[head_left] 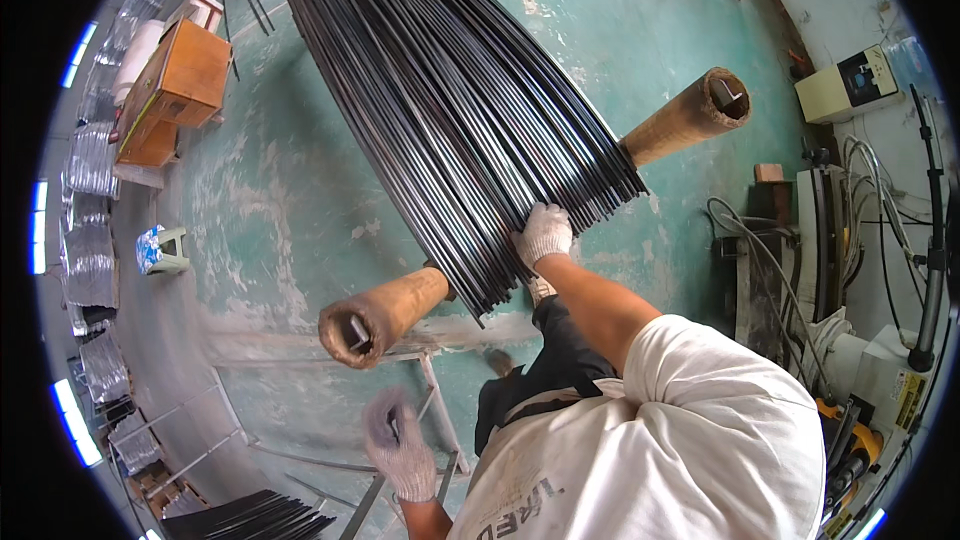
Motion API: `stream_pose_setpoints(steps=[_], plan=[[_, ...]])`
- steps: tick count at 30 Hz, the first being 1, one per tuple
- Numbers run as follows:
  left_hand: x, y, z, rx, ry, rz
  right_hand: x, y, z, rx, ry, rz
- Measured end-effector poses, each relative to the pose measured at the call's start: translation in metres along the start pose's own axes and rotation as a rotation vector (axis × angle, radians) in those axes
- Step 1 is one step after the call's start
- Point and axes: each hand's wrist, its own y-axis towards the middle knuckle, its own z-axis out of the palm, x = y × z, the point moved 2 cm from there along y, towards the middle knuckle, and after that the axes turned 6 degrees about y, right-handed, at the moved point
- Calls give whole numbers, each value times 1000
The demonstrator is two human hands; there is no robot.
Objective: The person repeatedly feeds bundles of long metal rods into a bending machine, operates the machine to bend them, and then stacks the finished rods on a nearby rack. The process is repeated continuously throughout the clip.
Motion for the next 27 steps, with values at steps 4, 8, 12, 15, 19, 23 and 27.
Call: stream_pose_setpoints(steps=[4, 8, 12, 15, 19, 23, 27], plan=[[-11, 17, 43, 92, -33, 47, -13, 25, -11, 78, 53, -42], [-32, 22, 79, 268, -67, 145, -18, 36, -16, 128, 94, -23], [-40, 32, 92, 408, -94, 212, -23, 42, -34, 272, 110, -3], [-39, 44, 89, 424, -178, 179, -27, 42, -52, 324, 155, 8], [-22, 60, 90, 440, -161, 167, -27, 35, -79, 344, 158, 44], [-18, 67, 98, 550, -193, 232, -29, 25, -93, 295, 154, 36], [-9, 71, 117, 739, -341, 160, -43, 13, -79, 275, 437, -8]])
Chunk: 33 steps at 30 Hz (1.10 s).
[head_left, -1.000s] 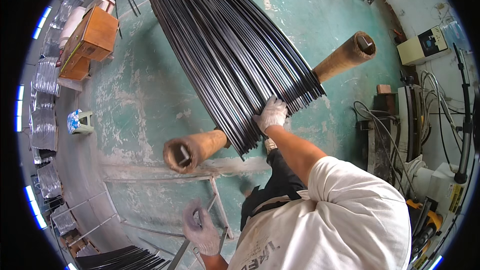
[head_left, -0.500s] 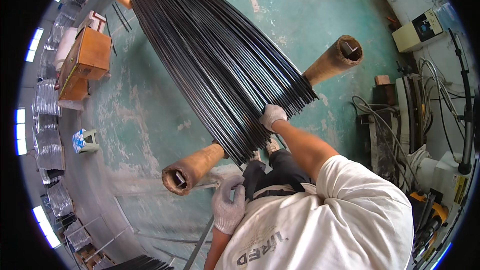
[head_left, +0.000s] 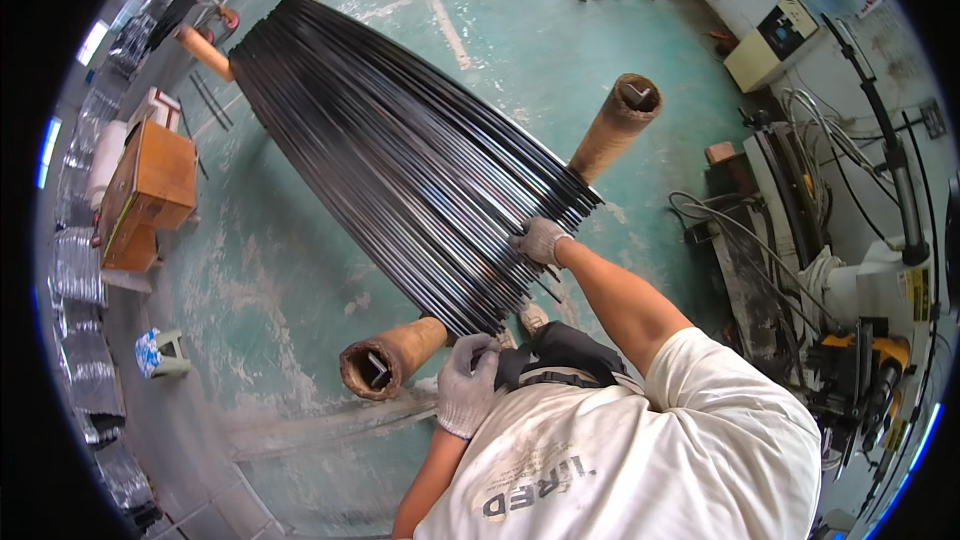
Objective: The person repeatedly feeds bundles of long metal rods into a bending machine, operates the machine to bend them, and then stacks the finished rods on a nearby rack. The process is repeated continuously throughout the clip.
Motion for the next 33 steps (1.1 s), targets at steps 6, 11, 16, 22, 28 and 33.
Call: stream_pose_setpoints(steps=[6, 11, 16, 22, 28, 33], plan=[[58, 58, 14, 117, -65, -76, -13, -161, -4, 66, 263, 102], [93, 138, 34, 220, -568, -394, -127, -354, 34, -115, -36, 324], [49, 178, 57, 213, -1005, -436, -244, -553, 99, -203, -294, 701], [71, 169, 87, 238, -719, -404, -216, -529, 131, -781, -300, 536], [-4, 96, 126, 391, -654, -358, -361, -594, 133, -993, -356, 530], [-118, 99, 134, 483, -782, -70, -476, -708, 122, -1232, -223, 1011]])
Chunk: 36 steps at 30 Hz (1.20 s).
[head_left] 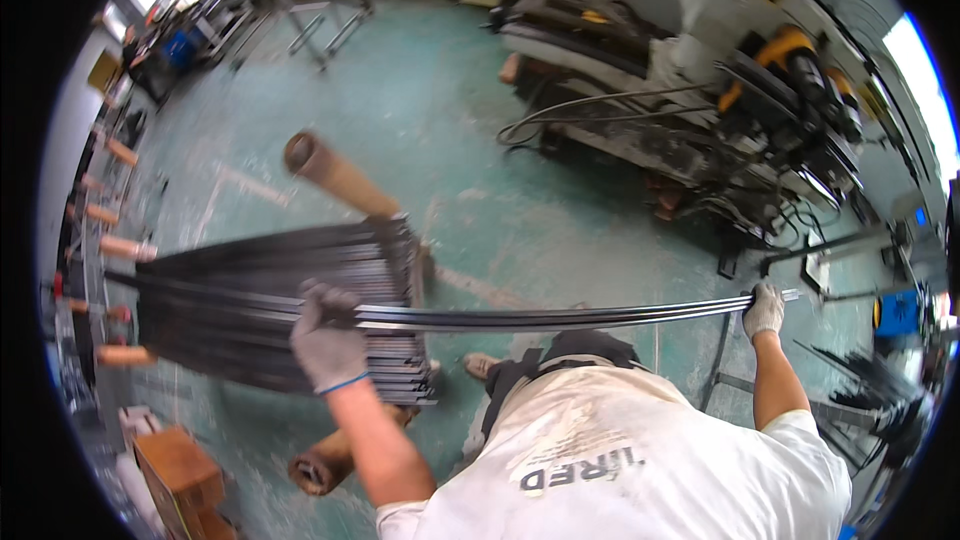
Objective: The person repeatedly feeds bundles of long metal rods into a bending machine, operates the machine to bend them, and then stacks the finished rods on a nearby rack. The process is repeated continuously throughout the clip.
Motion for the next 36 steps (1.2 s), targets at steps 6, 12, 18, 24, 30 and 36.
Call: stream_pose_setpoints(steps=[6, 12, 18, 24, 30, 36], plan=[[113, -35, 189, 237, 64, -27, -21, 39, 64, -12, 1779, 709], [234, -47, 333, 626, 248, -175, 58, 116, 48, 63, 2735, 1134], [166, 44, 413, 828, 241, 14, -50, 203, 50, -305, 2699, 878], [230, 144, 454, 750, 347, -5, -111, 312, 17, -617, 2546, 909], [371, 255, 490, 601, 277, -164, -137, 426, -16, -673, 2402, 811], [495, 304, 562, 535, 244, -389, -191, 514, -14, -770, 2293, 915]])
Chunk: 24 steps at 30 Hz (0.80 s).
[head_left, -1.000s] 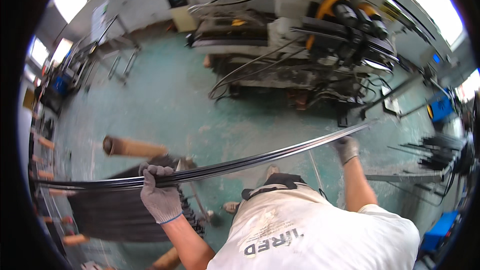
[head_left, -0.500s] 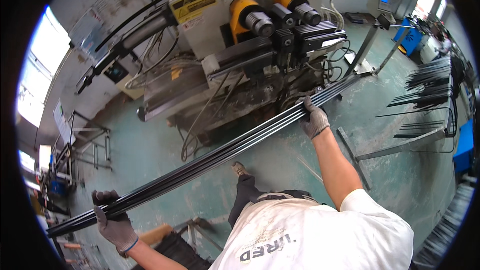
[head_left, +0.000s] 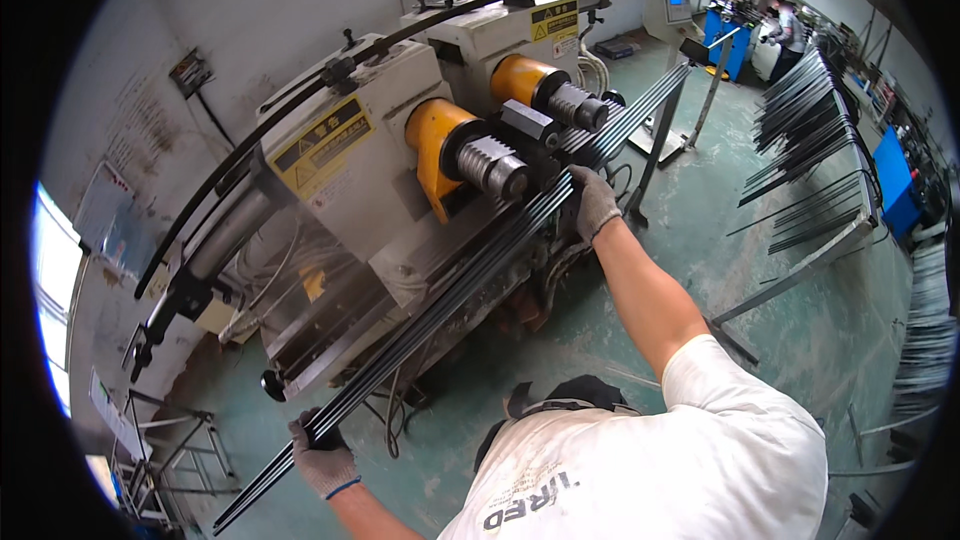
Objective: The person repeatedly feeds bundles of long metal rods into a bending machine, operates the machine to bend them, and then stacks the finished rods on a nearby rack. The process is repeated continuously throughout the clip.
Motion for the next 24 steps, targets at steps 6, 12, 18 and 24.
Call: stream_pose_setpoints(steps=[6, 12, 18, 24], plan=[[41, 66, 41, -67, 14, -133, -16, 51, 28, 92, 71, 96], [79, 85, 114, -106, 36, -207, -39, 156, -29, 319, -788, -600], [81, 96, 100, 47, 22, -219, -56, 132, 5, 100, -868, -639], [59, 114, 51, 123, 65, -67, -33, 93, 34, -193, -442, -109]])
